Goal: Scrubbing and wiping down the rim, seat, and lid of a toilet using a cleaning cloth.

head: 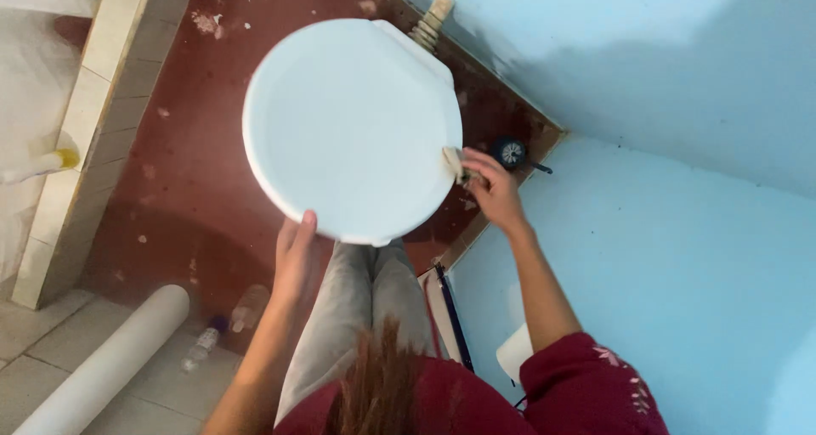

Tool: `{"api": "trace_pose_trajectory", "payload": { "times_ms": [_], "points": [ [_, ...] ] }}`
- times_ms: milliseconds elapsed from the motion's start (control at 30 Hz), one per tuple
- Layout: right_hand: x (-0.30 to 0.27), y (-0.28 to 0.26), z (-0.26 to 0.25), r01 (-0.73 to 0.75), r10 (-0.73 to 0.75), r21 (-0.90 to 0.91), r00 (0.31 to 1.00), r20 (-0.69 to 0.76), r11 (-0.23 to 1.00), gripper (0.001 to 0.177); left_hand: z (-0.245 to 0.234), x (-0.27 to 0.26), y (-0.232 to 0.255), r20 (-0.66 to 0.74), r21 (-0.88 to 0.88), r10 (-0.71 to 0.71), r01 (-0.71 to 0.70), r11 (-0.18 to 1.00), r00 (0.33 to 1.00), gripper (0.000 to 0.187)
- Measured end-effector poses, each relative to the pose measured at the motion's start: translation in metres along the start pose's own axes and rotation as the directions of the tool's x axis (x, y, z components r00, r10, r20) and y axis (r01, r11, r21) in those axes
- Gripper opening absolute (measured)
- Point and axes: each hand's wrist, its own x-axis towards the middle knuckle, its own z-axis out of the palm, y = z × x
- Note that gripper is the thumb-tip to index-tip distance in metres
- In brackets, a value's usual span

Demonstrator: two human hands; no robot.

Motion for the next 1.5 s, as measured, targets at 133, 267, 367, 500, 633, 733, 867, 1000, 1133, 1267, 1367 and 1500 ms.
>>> {"api": "trace_pose_trajectory", "payload": {
  "times_ms": [133,267,367,500,633,733,867,1000,1133,1267,1367,1500],
  "points": [
    [-0.009,0.043,0.035,-0.231,0.257,0.289,0.965,-0.054,0.929,0.06,-0.043,0.014,-0.071,-0.239,-0.445,-0.379,0.246,0.861,0.894,0.061],
    [0.025,0.04,0.053,-0.153,0.157,0.036,0.975,-0.157,0.988,0.039,-0.061,0.035,-0.106,-0.244,-0.582,-0.491,0.279,0.764,0.836,0.067],
    [0.058,0.055,0.079,-0.044,0.019,-0.119,0.978,-0.206,0.992,0.031,-0.092,0.057,-0.2,-0.317,-0.641,-0.544,0.248,0.727,0.777,0.073],
    [0.093,0.092,0.126,0.013,-0.086,-0.348,0.977,-0.196,0.937,0.042,-0.119,0.079,-0.274,-0.453,-0.46,-0.449,0.229,0.858,0.771,0.072],
    [0.071,0.085,0.184,0.217,-0.245,-0.173,0.955,-0.164,0.961,0.029,-0.12,0.092,-0.263,-0.429,-0.422,-0.513,0.337,0.841,0.744,0.059],
    [0.02,-0.024,0.235,0.31,0.372,-0.856,0.8,0.47,0.414,0.032,-0.148,0.107,-0.311,-0.382,-0.566,-0.615,0.351,0.746,0.69,0.049],
    [-0.077,0.164,0.226,0.481,-0.345,-0.516,0.875,0.34,0.709,0.031,-0.15,0.105,-0.319,-0.387,-0.556,-0.603,0.345,0.756,0.697,0.038],
    [0.02,0.165,0.142,0.375,-0.379,-0.761,0.907,0.183,0.529,0.037,-0.157,0.097,-0.32,-0.356,-0.45,-0.627,0.46,0.765,0.693,0.055],
    [0.145,0.119,0.133,0.125,-0.283,-0.803,0.957,-0.056,0.582,0.049,-0.156,0.077,-0.281,-0.305,-0.335,-0.669,0.581,0.742,0.678,0.069],
    [0.142,0.149,0.265,0.301,-0.323,-0.131,0.923,-0.211,0.945,0.048,-0.173,0.059,-0.333,-0.333,-0.449,-0.614,0.452,0.771,0.715,0.052],
    [0.05,0.131,0.31,0.276,-0.365,0.392,0.914,0.175,0.878,0.04,-0.172,0.048,-0.301,-0.348,-0.359,-0.573,0.459,0.813,0.742,0.047],
    [-0.007,0.106,0.242,0.675,-0.442,-0.136,0.608,0.66,0.725,0.054,-0.163,0.039,-0.275,-0.381,-0.212,-0.545,0.503,0.838,0.747,0.042]
  ]
}}
